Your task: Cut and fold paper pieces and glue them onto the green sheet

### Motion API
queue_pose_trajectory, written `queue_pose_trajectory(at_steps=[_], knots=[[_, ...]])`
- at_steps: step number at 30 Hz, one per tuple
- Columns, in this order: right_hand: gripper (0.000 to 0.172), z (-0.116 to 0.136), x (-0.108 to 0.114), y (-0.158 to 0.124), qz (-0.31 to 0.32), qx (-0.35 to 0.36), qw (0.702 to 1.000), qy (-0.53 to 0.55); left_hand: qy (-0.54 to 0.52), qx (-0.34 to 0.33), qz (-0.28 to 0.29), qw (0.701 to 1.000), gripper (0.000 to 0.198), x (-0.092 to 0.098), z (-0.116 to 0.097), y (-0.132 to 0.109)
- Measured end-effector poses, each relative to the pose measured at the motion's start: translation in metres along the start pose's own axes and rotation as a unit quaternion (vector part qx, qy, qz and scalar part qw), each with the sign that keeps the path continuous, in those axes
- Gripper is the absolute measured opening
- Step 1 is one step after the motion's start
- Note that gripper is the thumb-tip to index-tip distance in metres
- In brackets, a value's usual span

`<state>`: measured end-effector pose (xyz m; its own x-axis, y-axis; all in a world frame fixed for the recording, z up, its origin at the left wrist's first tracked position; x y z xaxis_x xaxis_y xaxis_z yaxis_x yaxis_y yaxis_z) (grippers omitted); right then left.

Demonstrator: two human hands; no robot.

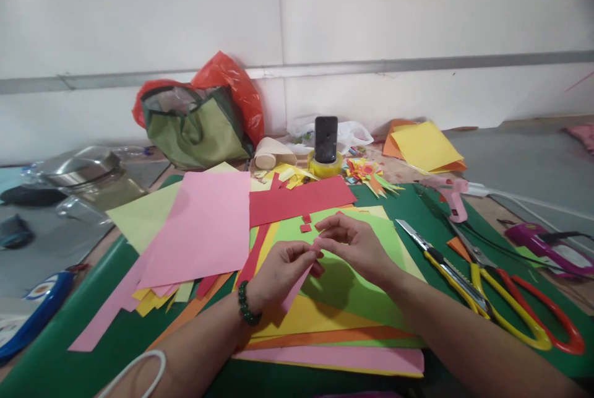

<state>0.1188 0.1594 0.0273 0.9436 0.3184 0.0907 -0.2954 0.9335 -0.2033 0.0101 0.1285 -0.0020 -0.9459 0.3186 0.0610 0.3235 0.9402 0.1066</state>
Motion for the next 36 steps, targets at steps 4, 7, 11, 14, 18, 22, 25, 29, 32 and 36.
queue_pose_trajectory(at_steps=[4, 7, 11, 14, 18, 22, 25, 29, 32, 36], knots=[[0.024, -0.003, -0.0018, 0.0011, 0.001, -0.008, 1.0, 0.002, 0.008, -0.023, -0.004, 1.0, 0.043, 0.0, -0.0022, 0.0], [0.025, -0.0035, -0.0024, 0.0011, -0.005, -0.007, 1.0, -0.007, 0.016, -0.037, -0.008, 0.999, 0.042, 0.0006, -0.0029, 0.0001], [0.025, -0.0024, -0.002, 0.0003, -0.011, 0.0, 1.0, -0.02, 0.041, -0.045, -0.006, 0.998, 0.04, 0.0015, -0.0037, 0.0004], [0.025, -0.0017, -0.0016, 0.0, -0.017, 0.005, 0.999, -0.027, 0.048, -0.043, -0.006, 0.998, 0.037, 0.0016, -0.0031, 0.0004], [0.028, -0.0014, -0.0034, 0.0, -0.018, 0.013, 0.999, -0.04, 0.037, -0.039, -0.01, 0.998, 0.033, 0.0017, -0.002, -0.0002], [0.03, -0.002, -0.0039, 0.0001, -0.011, 0.005, 0.999, -0.04, 0.039, -0.039, -0.006, 0.998, 0.034, 0.0019, -0.002, -0.0009], [0.032, -0.002, -0.0053, -0.0004, 0.012, -0.006, 1.0, -0.028, 0.042, -0.042, -0.006, 0.998, 0.038, 0.0021, -0.0026, -0.0008], [0.031, -0.0013, -0.0057, -0.0006, 0.02, -0.001, 1.0, -0.018, 0.035, -0.043, -0.011, 0.998, 0.041, 0.0024, -0.0031, -0.0007], [0.029, -0.0034, -0.0043, 0.0011, 0.01, 0.002, 1.0, -0.015, 0.035, -0.042, -0.013, 0.998, 0.039, 0.0025, -0.004, -0.0008], [0.025, -0.0047, -0.0028, 0.0027, 0.001, 0.007, 1.0, -0.024, 0.03, -0.038, -0.007, 0.999, 0.039, 0.0015, -0.0045, -0.0005]])
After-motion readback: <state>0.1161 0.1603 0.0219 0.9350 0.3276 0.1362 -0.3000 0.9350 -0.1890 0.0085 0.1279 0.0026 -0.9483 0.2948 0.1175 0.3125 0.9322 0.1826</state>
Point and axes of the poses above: each hand's wrist, its own y-axis towards the middle knuckle, its own x-axis out of the back of the hand, z = x × y, the point moved 9 cm from there along y, towards the middle knuckle, and after that the axes turned 15 degrees about -x, right-handed, at the moved point
